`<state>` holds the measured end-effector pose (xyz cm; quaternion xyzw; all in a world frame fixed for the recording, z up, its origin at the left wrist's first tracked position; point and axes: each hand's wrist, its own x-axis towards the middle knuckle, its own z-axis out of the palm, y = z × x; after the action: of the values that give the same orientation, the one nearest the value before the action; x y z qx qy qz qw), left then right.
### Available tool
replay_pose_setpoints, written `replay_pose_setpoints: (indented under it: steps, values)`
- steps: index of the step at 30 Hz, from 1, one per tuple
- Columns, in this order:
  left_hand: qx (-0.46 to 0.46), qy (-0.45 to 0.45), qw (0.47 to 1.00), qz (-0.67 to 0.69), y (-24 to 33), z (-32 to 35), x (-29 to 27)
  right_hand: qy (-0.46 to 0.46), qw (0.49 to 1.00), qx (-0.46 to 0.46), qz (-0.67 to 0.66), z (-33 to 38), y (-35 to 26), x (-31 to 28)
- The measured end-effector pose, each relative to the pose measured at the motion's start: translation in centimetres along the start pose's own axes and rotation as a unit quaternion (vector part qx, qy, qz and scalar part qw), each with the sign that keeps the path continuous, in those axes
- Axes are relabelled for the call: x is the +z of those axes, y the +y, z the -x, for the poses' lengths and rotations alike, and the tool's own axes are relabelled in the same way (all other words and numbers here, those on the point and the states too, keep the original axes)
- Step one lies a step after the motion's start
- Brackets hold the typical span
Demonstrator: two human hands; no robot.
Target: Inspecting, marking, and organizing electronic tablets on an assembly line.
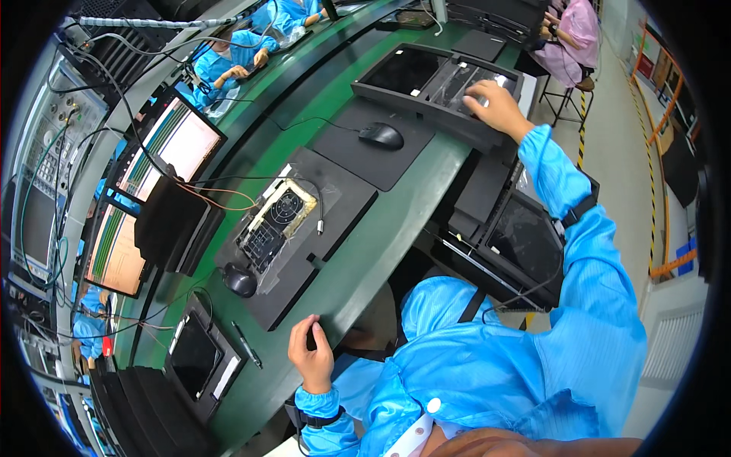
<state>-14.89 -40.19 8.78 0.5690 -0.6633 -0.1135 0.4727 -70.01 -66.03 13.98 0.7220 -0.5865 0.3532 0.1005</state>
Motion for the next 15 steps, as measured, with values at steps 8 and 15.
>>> replay_pose_setpoints:
  steps: [8, 15]
  values:
    - [-0.037, 0.047, 0.998, -0.036, 0.0, 0.3, 0.1, -0.232, 0.942, 0.243, 0.011, -13.4, -2.6, 6.9]
    - [-0.04, 0.035, 0.997, -0.061, -0.1, 0.2, 0.6, -0.135, 0.698, 0.544, -0.446, -16.9, -0.2, 8.6]
